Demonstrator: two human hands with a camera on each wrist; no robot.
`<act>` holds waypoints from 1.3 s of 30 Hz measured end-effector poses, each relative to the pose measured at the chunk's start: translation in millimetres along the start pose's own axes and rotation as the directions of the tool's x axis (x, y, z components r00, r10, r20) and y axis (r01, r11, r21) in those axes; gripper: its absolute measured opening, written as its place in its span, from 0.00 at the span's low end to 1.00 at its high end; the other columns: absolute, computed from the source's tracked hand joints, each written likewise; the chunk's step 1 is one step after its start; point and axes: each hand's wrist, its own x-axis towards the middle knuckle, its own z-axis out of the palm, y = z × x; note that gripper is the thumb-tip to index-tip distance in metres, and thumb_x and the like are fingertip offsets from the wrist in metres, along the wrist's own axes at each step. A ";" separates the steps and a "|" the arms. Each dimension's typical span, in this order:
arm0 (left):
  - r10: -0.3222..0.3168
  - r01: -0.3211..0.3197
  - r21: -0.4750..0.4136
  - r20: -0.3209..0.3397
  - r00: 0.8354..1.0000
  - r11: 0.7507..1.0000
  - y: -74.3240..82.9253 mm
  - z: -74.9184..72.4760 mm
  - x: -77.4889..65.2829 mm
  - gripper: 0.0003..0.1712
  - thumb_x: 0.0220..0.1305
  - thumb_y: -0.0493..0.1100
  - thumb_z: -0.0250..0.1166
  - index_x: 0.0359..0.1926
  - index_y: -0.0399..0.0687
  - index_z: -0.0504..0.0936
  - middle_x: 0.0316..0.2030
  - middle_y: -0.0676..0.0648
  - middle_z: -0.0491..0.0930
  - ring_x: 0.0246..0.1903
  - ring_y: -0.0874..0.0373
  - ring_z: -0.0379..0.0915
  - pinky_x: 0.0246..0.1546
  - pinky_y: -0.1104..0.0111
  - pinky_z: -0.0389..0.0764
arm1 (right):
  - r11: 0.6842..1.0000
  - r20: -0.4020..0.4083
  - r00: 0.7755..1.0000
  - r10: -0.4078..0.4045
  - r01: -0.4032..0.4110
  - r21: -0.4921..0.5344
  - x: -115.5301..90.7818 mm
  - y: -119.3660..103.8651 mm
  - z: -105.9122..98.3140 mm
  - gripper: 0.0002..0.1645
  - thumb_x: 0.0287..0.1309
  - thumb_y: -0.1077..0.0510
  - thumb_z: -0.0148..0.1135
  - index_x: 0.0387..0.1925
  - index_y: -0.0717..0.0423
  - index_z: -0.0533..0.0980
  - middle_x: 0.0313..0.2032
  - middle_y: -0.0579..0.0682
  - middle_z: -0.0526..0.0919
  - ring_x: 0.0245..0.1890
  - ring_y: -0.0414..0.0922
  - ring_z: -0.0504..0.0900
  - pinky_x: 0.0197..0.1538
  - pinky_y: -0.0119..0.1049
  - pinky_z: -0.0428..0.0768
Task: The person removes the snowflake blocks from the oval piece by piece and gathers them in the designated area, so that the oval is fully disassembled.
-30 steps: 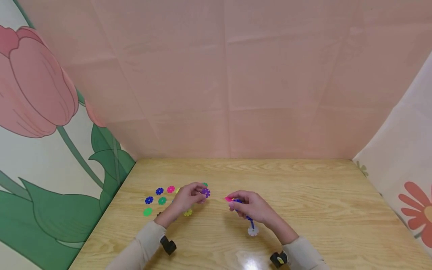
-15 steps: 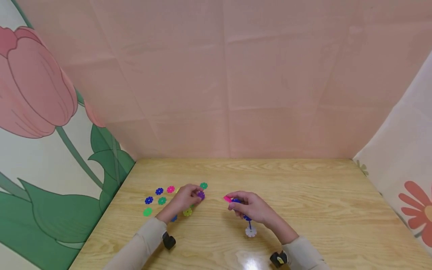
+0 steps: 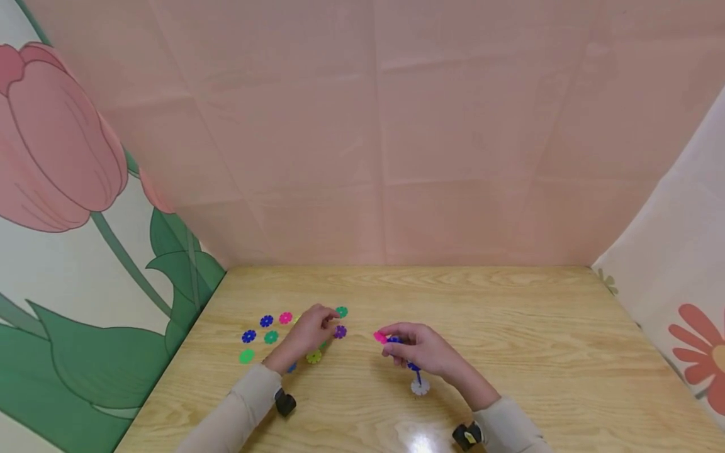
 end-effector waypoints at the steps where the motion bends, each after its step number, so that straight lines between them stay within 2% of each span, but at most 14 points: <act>1: 0.009 -0.009 -0.012 -0.008 1.000 1.000 1.9 -1.1 -1.8 0.15 0.68 0.36 0.66 0.55 0.43 0.84 0.39 0.50 0.75 0.36 0.60 0.71 0.36 0.68 0.78 | 1.000 0.003 1.000 -0.002 0.002 0.003 0.4 1.0 0.6 0.24 0.72 0.56 0.60 0.64 0.62 0.74 0.42 0.64 0.84 0.33 0.47 0.83 0.36 0.38 0.84; 3: 0.039 -0.040 -0.043 -0.007 0.999 0.998 7.5 -4.0 -6.6 0.14 0.70 0.38 0.64 0.55 0.44 0.84 0.41 0.51 0.76 0.37 0.60 0.72 0.35 0.69 0.78 | 1.000 0.007 1.000 -0.010 0.010 0.005 1.8 3.2 1.8 0.24 0.71 0.56 0.61 0.63 0.63 0.74 0.42 0.65 0.84 0.33 0.46 0.83 0.37 0.38 0.85; 7: 0.146 -0.141 -0.117 0.037 0.989 0.983 26.4 -10.5 -18.7 0.14 0.73 0.43 0.63 0.56 0.47 0.84 0.44 0.53 0.79 0.40 0.62 0.74 0.38 0.70 0.79 | 0.999 -0.008 0.999 -0.033 0.033 -0.013 5.6 6.3 3.4 0.22 0.70 0.53 0.63 0.60 0.60 0.77 0.39 0.65 0.85 0.32 0.46 0.83 0.36 0.41 0.85; 13: 0.249 -0.225 -0.207 0.096 0.964 0.952 51.6 -13.0 -32.7 0.18 0.75 0.53 0.60 0.58 0.53 0.82 0.46 0.57 0.81 0.42 0.66 0.75 0.41 0.72 0.79 | 0.999 -0.048 0.999 -0.014 0.013 -0.030 8.2 4.0 3.5 0.19 0.67 0.49 0.66 0.54 0.55 0.80 0.37 0.65 0.84 0.32 0.56 0.83 0.36 0.46 0.85; 18: 0.297 -0.260 -0.247 0.129 0.946 0.933 64.5 -12.4 -40.6 0.21 0.75 0.56 0.59 0.60 0.52 0.81 0.49 0.57 0.80 0.44 0.67 0.75 0.43 0.72 0.79 | 0.998 -0.051 0.998 -0.024 0.022 -0.051 6.1 2.1 4.0 0.19 0.67 0.50 0.66 0.53 0.58 0.80 0.36 0.64 0.83 0.29 0.46 0.82 0.34 0.44 0.84; 23: 0.318 -0.270 -0.270 0.153 0.936 0.924 74.4 -11.8 -44.7 0.23 0.73 0.58 0.61 0.59 0.52 0.81 0.46 0.59 0.80 0.40 0.69 0.74 0.37 0.73 0.79 | 0.996 -0.051 0.997 -0.052 0.048 -0.075 5.8 3.0 5.0 0.16 0.67 0.52 0.66 0.48 0.59 0.80 0.32 0.58 0.83 0.27 0.41 0.80 0.32 0.40 0.83; 30: 0.316 -0.269 -0.247 0.180 0.931 0.931 81.2 -10.4 -45.1 0.24 0.70 0.61 0.62 0.56 0.52 0.83 0.37 0.62 0.78 0.34 0.69 0.71 0.30 0.74 0.77 | 0.992 -0.041 0.995 -0.091 0.087 -0.093 4.1 0.5 6.5 0.13 0.66 0.52 0.67 0.43 0.58 0.79 0.30 0.54 0.82 0.26 0.40 0.78 0.30 0.38 0.81; 33: 0.310 -0.265 -0.241 0.175 0.934 0.934 82.5 -10.8 -46.1 0.21 0.71 0.60 0.62 0.54 0.53 0.84 0.35 0.63 0.78 0.33 0.68 0.71 0.31 0.74 0.76 | 0.988 -0.025 0.994 -0.109 0.105 -0.113 3.0 0.7 6.6 0.12 0.66 0.52 0.67 0.43 0.57 0.79 0.30 0.50 0.81 0.28 0.40 0.79 0.31 0.39 0.82; 39: 0.292 -0.248 -0.255 0.152 0.944 0.935 83.3 -10.1 -46.6 0.19 0.72 0.59 0.62 0.52 0.53 0.85 0.34 0.62 0.77 0.32 0.68 0.71 0.30 0.73 0.76 | 0.984 0.008 0.994 -0.109 0.109 -0.143 1.7 -1.6 5.8 0.08 0.70 0.54 0.63 0.40 0.54 0.81 0.29 0.48 0.80 0.27 0.41 0.79 0.30 0.39 0.82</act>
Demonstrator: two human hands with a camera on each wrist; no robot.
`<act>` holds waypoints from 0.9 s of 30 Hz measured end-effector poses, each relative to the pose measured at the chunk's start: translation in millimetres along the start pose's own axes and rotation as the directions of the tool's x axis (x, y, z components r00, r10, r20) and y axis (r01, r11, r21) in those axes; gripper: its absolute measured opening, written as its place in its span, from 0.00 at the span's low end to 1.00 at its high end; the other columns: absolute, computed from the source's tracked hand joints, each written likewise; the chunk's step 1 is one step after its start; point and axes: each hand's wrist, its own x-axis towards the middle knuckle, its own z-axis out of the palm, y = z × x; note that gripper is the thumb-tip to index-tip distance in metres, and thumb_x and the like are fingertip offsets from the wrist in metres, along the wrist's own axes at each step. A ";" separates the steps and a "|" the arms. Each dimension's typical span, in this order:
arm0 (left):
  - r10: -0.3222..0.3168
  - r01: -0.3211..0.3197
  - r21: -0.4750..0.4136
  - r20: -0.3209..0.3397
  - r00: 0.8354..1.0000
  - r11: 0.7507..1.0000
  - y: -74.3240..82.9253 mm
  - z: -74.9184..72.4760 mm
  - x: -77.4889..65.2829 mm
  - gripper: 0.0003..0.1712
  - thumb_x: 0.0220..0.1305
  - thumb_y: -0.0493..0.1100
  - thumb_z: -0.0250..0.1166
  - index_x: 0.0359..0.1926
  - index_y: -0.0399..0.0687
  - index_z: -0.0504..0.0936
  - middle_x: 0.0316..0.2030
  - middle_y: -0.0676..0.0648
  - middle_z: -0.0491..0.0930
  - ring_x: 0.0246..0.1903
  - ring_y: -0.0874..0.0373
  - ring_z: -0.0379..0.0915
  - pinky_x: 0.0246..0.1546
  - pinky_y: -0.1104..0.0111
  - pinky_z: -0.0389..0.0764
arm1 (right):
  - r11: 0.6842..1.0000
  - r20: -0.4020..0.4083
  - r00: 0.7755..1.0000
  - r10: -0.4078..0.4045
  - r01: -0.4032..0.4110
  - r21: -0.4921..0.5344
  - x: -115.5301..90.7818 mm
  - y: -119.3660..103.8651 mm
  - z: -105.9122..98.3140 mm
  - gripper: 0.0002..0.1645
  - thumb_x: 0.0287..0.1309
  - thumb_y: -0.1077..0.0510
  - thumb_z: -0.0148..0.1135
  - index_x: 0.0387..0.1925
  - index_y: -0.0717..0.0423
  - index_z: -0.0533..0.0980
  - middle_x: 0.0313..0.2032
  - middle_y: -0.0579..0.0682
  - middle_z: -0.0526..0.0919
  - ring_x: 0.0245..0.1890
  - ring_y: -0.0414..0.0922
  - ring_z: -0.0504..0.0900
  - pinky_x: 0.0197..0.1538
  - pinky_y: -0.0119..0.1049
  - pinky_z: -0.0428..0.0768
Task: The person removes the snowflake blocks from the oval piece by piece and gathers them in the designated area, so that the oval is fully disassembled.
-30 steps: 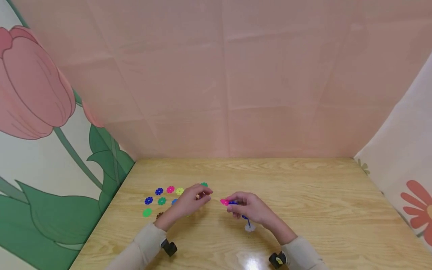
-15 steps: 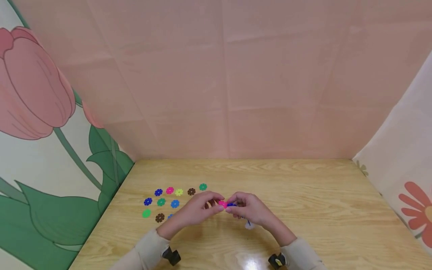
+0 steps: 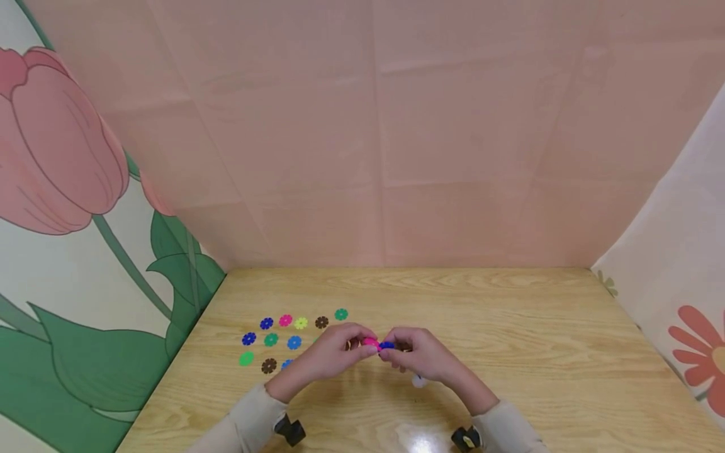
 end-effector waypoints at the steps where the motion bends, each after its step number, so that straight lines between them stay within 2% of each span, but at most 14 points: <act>1: 0.001 -0.001 -0.002 -0.005 1.000 1.000 -0.1 0.1 0.1 0.19 0.72 0.58 0.62 0.52 0.52 0.85 0.34 0.62 0.77 0.32 0.68 0.71 0.30 0.73 0.76 | 1.000 0.003 1.000 -0.006 0.006 -0.006 0.0 -0.4 0.0 0.08 0.70 0.54 0.62 0.39 0.54 0.81 0.29 0.47 0.80 0.26 0.41 0.79 0.29 0.38 0.81; 7: 0.008 -0.008 -0.012 -0.023 1.000 1.000 0.0 0.4 0.9 0.18 0.72 0.58 0.62 0.51 0.53 0.85 0.33 0.62 0.78 0.30 0.68 0.70 0.27 0.74 0.74 | 0.997 -0.034 0.997 -0.071 0.070 -0.013 -1.6 -1.9 1.2 0.11 0.72 0.55 0.60 0.35 0.58 0.81 0.24 0.46 0.77 0.21 0.35 0.73 0.23 0.30 0.73; 11: 0.024 -0.025 -0.018 -0.029 0.999 1.000 1.2 -1.2 0.2 0.18 0.73 0.56 0.62 0.52 0.51 0.85 0.34 0.61 0.78 0.30 0.68 0.70 0.28 0.74 0.74 | 0.991 -0.065 0.989 -0.134 0.134 -0.011 -2.5 -1.2 2.5 0.09 0.71 0.59 0.60 0.34 0.58 0.81 0.22 0.44 0.75 0.19 0.32 0.69 0.21 0.29 0.70; 13: 0.030 -0.031 -0.021 -0.041 0.999 0.999 1.1 -2.4 -1.0 0.18 0.72 0.55 0.62 0.53 0.51 0.84 0.34 0.61 0.78 0.31 0.68 0.70 0.28 0.74 0.74 | 0.990 -0.069 0.988 -0.138 0.137 -0.009 -2.6 -0.8 2.4 0.09 0.71 0.59 0.60 0.34 0.56 0.81 0.22 0.43 0.75 0.18 0.32 0.68 0.20 0.29 0.69; 16: 0.026 -0.027 -0.028 -0.062 0.998 0.999 -2.5 -4.1 -3.5 0.18 0.71 0.54 0.64 0.54 0.51 0.84 0.35 0.61 0.78 0.31 0.67 0.70 0.29 0.74 0.74 | 0.994 -0.071 0.992 -0.107 0.108 0.010 -3.2 -2.0 0.7 0.10 0.73 0.58 0.58 0.34 0.57 0.80 0.23 0.43 0.76 0.18 0.33 0.69 0.21 0.30 0.72; 18: 0.000 -0.002 -0.022 -0.077 0.997 1.000 -8.5 -4.9 -5.5 0.18 0.70 0.55 0.65 0.54 0.52 0.84 0.35 0.61 0.79 0.30 0.67 0.70 0.28 0.73 0.74 | 0.997 -0.076 0.995 -0.066 0.069 0.034 -3.6 -3.1 -1.0 0.14 0.75 0.55 0.56 0.35 0.59 0.78 0.23 0.45 0.76 0.18 0.35 0.71 0.21 0.31 0.74; 22: -0.085 0.088 0.022 -0.089 0.992 0.996 -26.6 -5.5 -9.8 0.21 0.67 0.56 0.68 0.55 0.52 0.83 0.35 0.62 0.78 0.30 0.65 0.70 0.28 0.72 0.73 | 0.995 -0.082 0.996 0.024 -0.016 0.094 -4.8 -4.5 -4.4 0.21 0.77 0.50 0.53 0.35 0.66 0.74 0.20 0.47 0.73 0.17 0.37 0.71 0.20 0.30 0.72; 27: -0.182 0.191 0.087 -0.099 0.978 0.978 -49.3 -5.0 -14.0 0.18 0.65 0.53 0.70 0.52 0.52 0.84 0.34 0.61 0.77 0.30 0.64 0.70 0.29 0.71 0.74 | 0.985 -0.059 0.993 0.102 -0.093 0.147 -5.8 -1.2 -5.7 0.24 0.77 0.49 0.53 0.36 0.68 0.72 0.21 0.47 0.73 0.17 0.37 0.69 0.21 0.29 0.69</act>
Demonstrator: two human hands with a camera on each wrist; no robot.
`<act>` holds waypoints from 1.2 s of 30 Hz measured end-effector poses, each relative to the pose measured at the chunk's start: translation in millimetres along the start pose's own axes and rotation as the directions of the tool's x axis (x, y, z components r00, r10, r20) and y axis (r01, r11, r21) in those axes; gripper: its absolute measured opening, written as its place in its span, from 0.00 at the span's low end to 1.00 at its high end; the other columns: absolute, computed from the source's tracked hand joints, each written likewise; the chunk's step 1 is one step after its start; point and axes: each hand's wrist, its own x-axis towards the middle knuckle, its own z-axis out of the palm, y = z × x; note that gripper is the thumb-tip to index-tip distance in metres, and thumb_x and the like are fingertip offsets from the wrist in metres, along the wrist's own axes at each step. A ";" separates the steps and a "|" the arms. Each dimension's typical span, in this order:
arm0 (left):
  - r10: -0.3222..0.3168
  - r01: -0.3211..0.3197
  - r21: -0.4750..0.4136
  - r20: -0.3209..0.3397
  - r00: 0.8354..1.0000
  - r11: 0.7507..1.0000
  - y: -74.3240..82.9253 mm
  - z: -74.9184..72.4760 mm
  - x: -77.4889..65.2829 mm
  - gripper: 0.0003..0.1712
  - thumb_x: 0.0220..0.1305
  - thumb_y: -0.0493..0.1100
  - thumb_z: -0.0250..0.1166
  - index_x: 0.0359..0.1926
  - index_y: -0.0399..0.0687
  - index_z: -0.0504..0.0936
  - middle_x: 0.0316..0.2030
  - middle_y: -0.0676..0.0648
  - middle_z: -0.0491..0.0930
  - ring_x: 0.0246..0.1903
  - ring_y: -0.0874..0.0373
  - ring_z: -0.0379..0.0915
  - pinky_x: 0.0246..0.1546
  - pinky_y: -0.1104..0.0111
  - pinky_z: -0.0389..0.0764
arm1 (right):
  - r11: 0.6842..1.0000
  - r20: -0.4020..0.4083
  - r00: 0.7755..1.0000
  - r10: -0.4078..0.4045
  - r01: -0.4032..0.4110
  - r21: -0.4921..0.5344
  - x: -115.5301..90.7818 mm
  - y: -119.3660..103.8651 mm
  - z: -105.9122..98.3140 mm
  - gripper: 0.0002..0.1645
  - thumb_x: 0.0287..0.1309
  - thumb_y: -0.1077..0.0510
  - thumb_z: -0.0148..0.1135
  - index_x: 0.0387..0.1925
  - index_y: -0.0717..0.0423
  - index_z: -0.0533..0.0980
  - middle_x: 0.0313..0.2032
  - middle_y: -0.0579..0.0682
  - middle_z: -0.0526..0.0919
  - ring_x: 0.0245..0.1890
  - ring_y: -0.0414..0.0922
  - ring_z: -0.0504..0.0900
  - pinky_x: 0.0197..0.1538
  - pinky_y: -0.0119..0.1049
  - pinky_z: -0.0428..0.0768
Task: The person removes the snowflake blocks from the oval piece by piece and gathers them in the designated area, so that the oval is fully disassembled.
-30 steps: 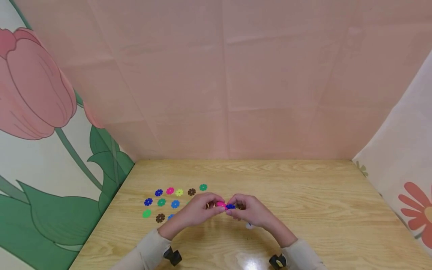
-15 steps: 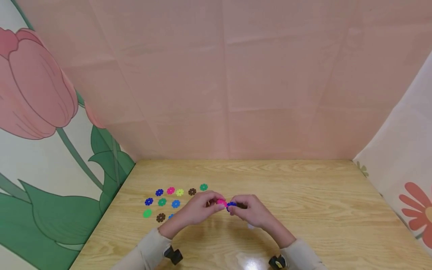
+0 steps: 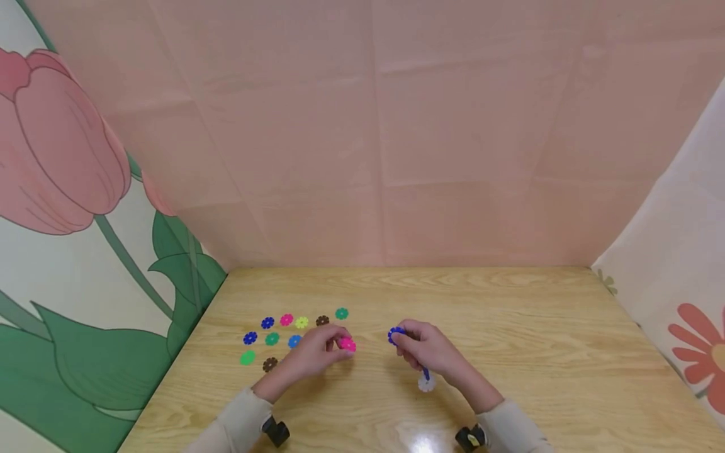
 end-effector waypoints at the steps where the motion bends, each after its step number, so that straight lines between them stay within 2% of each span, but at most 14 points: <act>1: -0.019 0.019 0.007 0.000 1.000 1.000 -3.3 0.2 0.0 0.17 0.65 0.52 0.71 0.51 0.53 0.84 0.34 0.61 0.77 0.30 0.64 0.70 0.29 0.71 0.75 | 1.000 0.000 1.000 0.017 -0.017 0.006 0.2 1.0 -0.1 0.24 0.77 0.48 0.53 0.36 0.68 0.72 0.23 0.47 0.73 0.18 0.37 0.69 0.22 0.28 0.69; 7: -0.089 0.089 0.045 -0.008 0.996 0.995 -17.1 1.5 -0.4 0.15 0.63 0.50 0.72 0.48 0.51 0.84 0.34 0.59 0.77 0.33 0.63 0.72 0.34 0.69 0.77 | 0.996 0.008 0.997 0.076 -0.076 0.035 3.2 6.9 -0.3 0.27 0.76 0.45 0.53 0.39 0.69 0.72 0.27 0.47 0.75 0.20 0.38 0.70 0.24 0.28 0.70; 11: -0.077 0.077 0.107 -0.005 0.997 0.991 -23.6 3.0 0.4 0.11 0.60 0.48 0.74 0.40 0.51 0.85 0.29 0.57 0.76 0.30 0.63 0.70 0.32 0.70 0.75 | 0.995 0.045 0.995 0.094 -0.096 0.041 3.9 8.3 -0.2 0.27 0.76 0.46 0.53 0.40 0.70 0.73 0.27 0.47 0.76 0.20 0.39 0.69 0.24 0.29 0.70; 16: -0.044 0.043 0.205 -0.004 0.999 0.978 -29.2 5.1 2.5 0.09 0.57 0.48 0.76 0.32 0.54 0.83 0.26 0.57 0.74 0.27 0.62 0.67 0.29 0.70 0.71 | 0.992 0.081 0.990 0.113 -0.117 0.049 1.5 7.2 -0.2 0.18 0.76 0.54 0.53 0.43 0.69 0.75 0.31 0.52 0.79 0.21 0.39 0.69 0.24 0.29 0.70; 18: -0.029 0.032 0.253 -0.015 0.999 0.967 -29.8 5.5 2.6 0.10 0.57 0.48 0.76 0.35 0.52 0.85 0.28 0.56 0.75 0.31 0.61 0.69 0.33 0.69 0.72 | 0.992 0.083 0.990 0.114 -0.118 0.052 0.8 6.1 -0.3 0.15 0.76 0.55 0.52 0.44 0.66 0.75 0.33 0.53 0.80 0.21 0.39 0.69 0.23 0.29 0.69; 23: -0.022 0.037 0.346 -0.046 0.999 0.938 -28.1 7.0 1.1 0.21 0.57 0.50 0.76 0.49 0.49 0.87 0.40 0.53 0.82 0.44 0.56 0.75 0.47 0.61 0.78 | 0.994 0.091 0.991 0.094 -0.099 0.051 1.7 5.2 -0.4 0.17 0.76 0.55 0.53 0.47 0.70 0.74 0.34 0.53 0.82 0.20 0.37 0.68 0.22 0.28 0.69; 27: -0.014 0.037 0.383 -0.063 0.998 0.923 -23.9 7.5 -0.1 0.23 0.59 0.52 0.74 0.53 0.49 0.85 0.42 0.52 0.83 0.46 0.55 0.75 0.49 0.60 0.79 | 0.993 0.096 0.992 0.084 -0.091 0.069 2.7 4.1 0.3 0.18 0.75 0.56 0.54 0.50 0.70 0.74 0.34 0.53 0.83 0.20 0.37 0.69 0.22 0.27 0.70; 29: 0.003 0.025 0.375 -0.074 0.997 0.927 -18.7 6.6 -0.4 0.22 0.62 0.52 0.73 0.54 0.49 0.85 0.40 0.53 0.82 0.43 0.57 0.75 0.46 0.62 0.79 | 0.994 0.096 0.992 0.076 -0.083 0.065 2.8 3.5 0.7 0.17 0.75 0.56 0.55 0.50 0.68 0.75 0.34 0.54 0.84 0.20 0.37 0.69 0.22 0.28 0.70; 31: 0.030 0.000 0.336 -0.083 0.996 0.942 -11.1 5.8 -0.7 0.20 0.65 0.52 0.70 0.53 0.49 0.85 0.38 0.55 0.80 0.40 0.60 0.74 0.43 0.65 0.78 | 0.996 0.097 0.993 0.068 -0.074 0.058 3.0 3.1 1.4 0.16 0.74 0.56 0.56 0.50 0.67 0.75 0.34 0.55 0.84 0.20 0.37 0.69 0.22 0.27 0.70; 34: 0.078 -0.060 0.204 -0.080 0.994 0.977 5.4 4.0 -1.2 0.17 0.69 0.53 0.66 0.53 0.50 0.85 0.36 0.59 0.78 0.34 0.65 0.72 0.36 0.70 0.76 | 0.997 0.101 0.993 0.055 -0.060 0.043 3.8 2.6 2.4 0.16 0.74 0.56 0.56 0.50 0.67 0.75 0.34 0.55 0.84 0.19 0.36 0.70 0.21 0.26 0.70; 36: 0.117 -0.108 0.113 -0.070 0.991 0.988 16.8 3.9 -1.6 0.16 0.71 0.54 0.64 0.52 0.51 0.85 0.35 0.61 0.78 0.32 0.68 0.70 0.33 0.73 0.75 | 0.998 0.106 0.993 0.050 -0.055 0.041 4.4 2.1 3.3 0.16 0.74 0.55 0.56 0.49 0.67 0.76 0.34 0.56 0.85 0.18 0.35 0.70 0.20 0.25 0.69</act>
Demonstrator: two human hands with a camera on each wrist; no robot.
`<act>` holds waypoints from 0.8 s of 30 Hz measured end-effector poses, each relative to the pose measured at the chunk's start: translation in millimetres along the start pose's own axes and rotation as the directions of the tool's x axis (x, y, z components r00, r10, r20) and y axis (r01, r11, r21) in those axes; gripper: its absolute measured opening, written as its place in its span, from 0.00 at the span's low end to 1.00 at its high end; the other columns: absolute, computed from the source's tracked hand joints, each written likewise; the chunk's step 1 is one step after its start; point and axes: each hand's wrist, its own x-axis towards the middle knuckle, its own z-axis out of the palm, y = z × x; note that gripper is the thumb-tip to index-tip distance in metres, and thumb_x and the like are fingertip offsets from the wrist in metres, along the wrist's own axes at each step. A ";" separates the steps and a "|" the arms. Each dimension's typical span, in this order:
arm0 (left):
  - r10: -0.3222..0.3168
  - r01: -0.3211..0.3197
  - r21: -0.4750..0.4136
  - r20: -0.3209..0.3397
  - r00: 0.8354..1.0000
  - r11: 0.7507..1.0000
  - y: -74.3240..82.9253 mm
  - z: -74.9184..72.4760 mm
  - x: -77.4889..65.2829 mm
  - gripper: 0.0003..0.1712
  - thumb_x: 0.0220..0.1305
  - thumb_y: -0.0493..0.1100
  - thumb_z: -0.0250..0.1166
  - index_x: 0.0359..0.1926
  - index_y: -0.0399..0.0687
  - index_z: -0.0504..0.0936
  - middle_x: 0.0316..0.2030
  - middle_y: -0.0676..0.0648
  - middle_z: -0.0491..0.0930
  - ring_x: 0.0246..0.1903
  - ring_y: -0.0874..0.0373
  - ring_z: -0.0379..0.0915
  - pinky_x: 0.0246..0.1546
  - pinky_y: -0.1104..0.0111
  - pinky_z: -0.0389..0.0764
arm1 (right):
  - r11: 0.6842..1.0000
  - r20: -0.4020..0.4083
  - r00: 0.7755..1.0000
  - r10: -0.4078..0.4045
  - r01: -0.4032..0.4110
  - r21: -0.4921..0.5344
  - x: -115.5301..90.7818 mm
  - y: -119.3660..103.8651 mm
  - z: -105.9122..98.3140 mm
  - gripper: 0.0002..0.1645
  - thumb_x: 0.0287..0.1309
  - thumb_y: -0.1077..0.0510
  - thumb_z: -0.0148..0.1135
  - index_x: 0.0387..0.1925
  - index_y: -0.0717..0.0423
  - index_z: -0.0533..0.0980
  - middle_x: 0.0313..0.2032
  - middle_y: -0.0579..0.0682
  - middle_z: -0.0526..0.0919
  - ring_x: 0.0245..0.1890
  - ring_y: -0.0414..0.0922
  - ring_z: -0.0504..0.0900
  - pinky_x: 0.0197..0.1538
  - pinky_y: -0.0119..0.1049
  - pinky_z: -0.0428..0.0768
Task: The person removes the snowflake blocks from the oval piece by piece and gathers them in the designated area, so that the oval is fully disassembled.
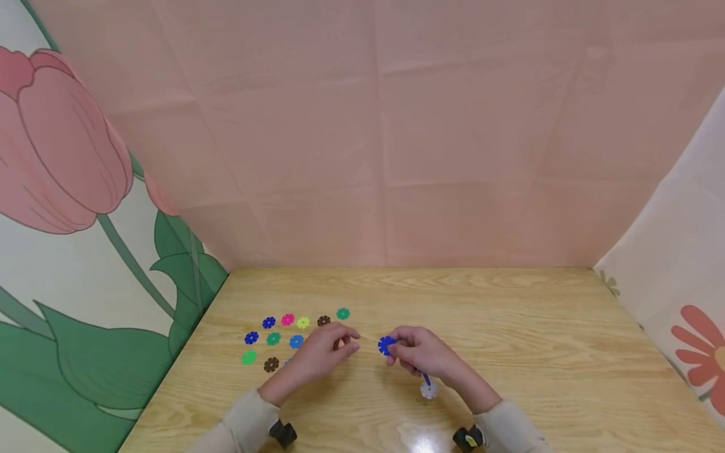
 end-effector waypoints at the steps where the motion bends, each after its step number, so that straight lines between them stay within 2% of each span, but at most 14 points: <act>1: 0.021 -0.020 -0.040 0.005 1.000 0.999 5.3 -0.3 0.3 0.16 0.72 0.54 0.63 0.52 0.52 0.85 0.36 0.62 0.78 0.31 0.69 0.69 0.32 0.74 0.74 | 1.000 0.002 1.000 -0.001 0.001 -0.001 0.3 -0.2 0.3 0.16 0.74 0.55 0.56 0.49 0.66 0.76 0.34 0.55 0.84 0.18 0.35 0.69 0.20 0.25 0.69; 4: 0.080 -0.079 -0.100 0.014 0.997 0.992 18.9 0.3 1.7 0.16 0.73 0.54 0.61 0.52 0.52 0.85 0.36 0.62 0.79 0.31 0.70 0.69 0.33 0.75 0.74 | 1.000 0.011 1.000 -0.004 0.004 -0.006 1.0 -0.7 1.8 0.15 0.75 0.55 0.55 0.48 0.65 0.76 0.34 0.59 0.84 0.18 0.35 0.69 0.20 0.25 0.68; 8: 0.110 -0.106 -0.138 0.025 0.994 0.985 29.0 3.5 3.4 0.14 0.73 0.54 0.62 0.50 0.54 0.86 0.37 0.63 0.79 0.31 0.70 0.69 0.33 0.75 0.74 | 1.000 0.021 1.000 -0.005 0.005 -0.027 1.5 -1.4 3.8 0.14 0.74 0.54 0.56 0.45 0.63 0.77 0.35 0.64 0.84 0.18 0.36 0.69 0.20 0.25 0.68; 13: 0.103 -0.094 -0.173 0.048 0.993 0.980 32.1 7.8 4.5 0.10 0.73 0.53 0.62 0.44 0.56 0.86 0.34 0.64 0.78 0.30 0.70 0.69 0.31 0.75 0.74 | 0.999 0.038 0.999 -0.001 0.003 -0.042 1.2 -2.1 5.3 0.14 0.74 0.53 0.57 0.43 0.61 0.78 0.34 0.62 0.84 0.18 0.36 0.69 0.21 0.25 0.68; 19: 0.078 -0.063 -0.185 0.072 0.994 0.981 32.6 9.7 4.5 0.09 0.73 0.52 0.62 0.41 0.57 0.85 0.32 0.64 0.77 0.30 0.69 0.69 0.29 0.74 0.74 | 0.997 0.042 0.999 -0.003 0.007 -0.078 0.0 -4.2 6.0 0.15 0.73 0.50 0.59 0.41 0.59 0.78 0.32 0.56 0.84 0.18 0.36 0.69 0.21 0.26 0.68; 24: 0.053 -0.034 -0.205 0.087 0.995 0.978 33.3 9.2 4.7 0.08 0.73 0.52 0.62 0.40 0.57 0.85 0.31 0.63 0.77 0.29 0.68 0.70 0.29 0.73 0.75 | 0.992 0.080 0.997 -0.016 0.026 -0.124 -2.1 -4.3 4.8 0.14 0.72 0.50 0.61 0.44 0.58 0.77 0.29 0.51 0.78 0.20 0.36 0.68 0.24 0.27 0.68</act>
